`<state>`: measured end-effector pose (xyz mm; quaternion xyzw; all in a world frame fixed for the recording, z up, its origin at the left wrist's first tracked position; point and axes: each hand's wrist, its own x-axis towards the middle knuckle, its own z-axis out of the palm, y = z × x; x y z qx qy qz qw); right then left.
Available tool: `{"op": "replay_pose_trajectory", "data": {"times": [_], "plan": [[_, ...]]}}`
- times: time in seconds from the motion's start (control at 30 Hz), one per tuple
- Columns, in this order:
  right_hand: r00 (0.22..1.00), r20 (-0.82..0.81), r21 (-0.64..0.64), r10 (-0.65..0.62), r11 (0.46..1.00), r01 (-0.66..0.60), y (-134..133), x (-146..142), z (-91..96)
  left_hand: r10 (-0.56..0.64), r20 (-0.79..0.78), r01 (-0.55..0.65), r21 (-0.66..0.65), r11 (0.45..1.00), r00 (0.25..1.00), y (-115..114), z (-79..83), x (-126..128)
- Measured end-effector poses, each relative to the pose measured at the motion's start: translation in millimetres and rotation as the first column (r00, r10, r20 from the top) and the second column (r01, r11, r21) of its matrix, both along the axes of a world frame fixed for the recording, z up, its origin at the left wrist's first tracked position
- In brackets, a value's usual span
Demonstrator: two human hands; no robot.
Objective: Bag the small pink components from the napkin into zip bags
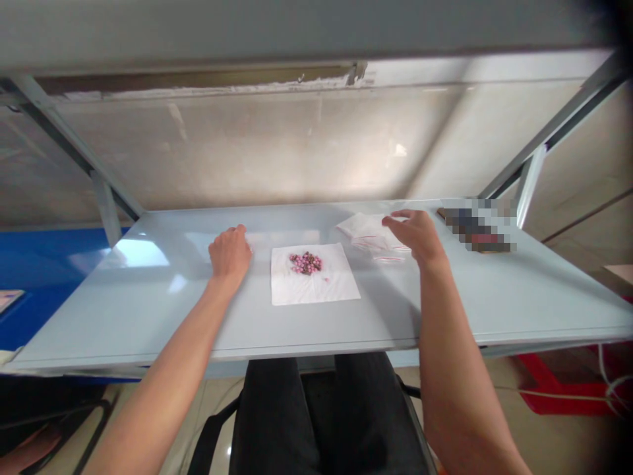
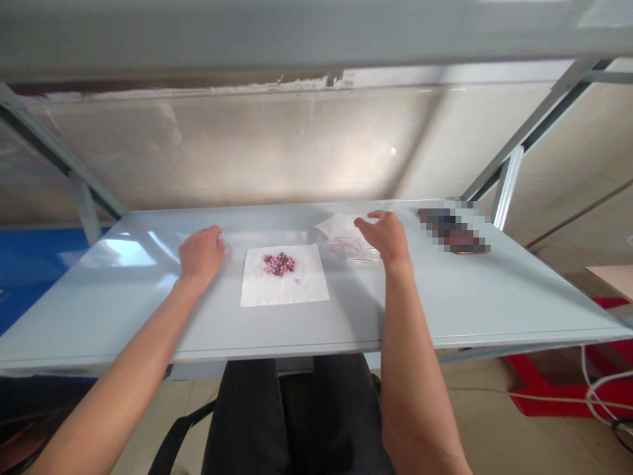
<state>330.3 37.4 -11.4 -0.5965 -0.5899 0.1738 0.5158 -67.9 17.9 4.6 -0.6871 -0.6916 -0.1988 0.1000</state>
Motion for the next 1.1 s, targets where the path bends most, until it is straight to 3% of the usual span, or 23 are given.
{"op": "replay_pose_trajectory", "data": {"times": [0.1,0.13,0.23,0.3,0.4,0.47,0.53,0.6,0.7,0.9,1.1], "plan": [[0.936,0.231,0.135,-0.267,0.961,0.241,-4.7,-21.5,4.4,-0.04,0.033,0.04,0.016,0.999,0.999,2.5,-2.0,-0.4],[0.887,0.363,0.191,-0.287,0.954,0.231,-5.5,-30.6,5.0,-0.049,0.047,0.047,0.033,0.998,0.998,3.1,-2.1,-0.6],[0.802,0.589,0.11,-0.1,0.993,0.042,-5.3,-50.2,1.4,-0.076,0.099,0.067,0.093,0.993,0.992,3.3,-0.5,-1.5],[0.792,0.609,0.019,-0.036,0.999,0.031,-4.1,-54.1,-1.8,-0.106,0.156,0.082,0.149,0.985,0.982,2.2,2.0,-1.2],[0.833,0.545,0.064,-0.092,0.996,0.068,-5.5,-59.2,1.0,-0.191,0.293,0.114,0.261,0.959,0.937,-1.4,5.7,3.7],[0.907,0.417,0.142,-0.065,0.99,0.006,-10.6,-73.4,8.0,-0.272,0.416,0.137,0.326,0.936,0.868,-4.6,6.9,11.3],[0.958,0.255,0.132,0.132,0.977,-0.17,-18.6,-98.6,15.3,-0.327,0.524,0.142,0.362,0.921,0.787,-7.7,7.1,22.4],[0.909,0.155,0.021,0.386,0.919,-0.394,-26.6,-128.4,19.8,-0.361,0.58,0.158,0.371,0.915,0.73,-9.7,7.7,35.9],[0.843,0.09,-0.021,0.53,0.847,-0.531,-32.2,-160.8,18.8,-0.436,0.58,0.247,0.378,0.892,0.687,-8.2,11.2,57.2],[0.866,-0.046,-0.01,0.498,0.866,-0.499,-22.3,-155.2,9.5,-0.566,0.543,0.406,0.395,0.824,0.621,3.6,15.3,87.1],[0.888,-0.163,0.077,0.43,0.903,-0.423,-20.8,-144.7,12.4,-0.605,0.565,0.479,0.374,0.794,0.562,2.1,5.1,82.2]]}}
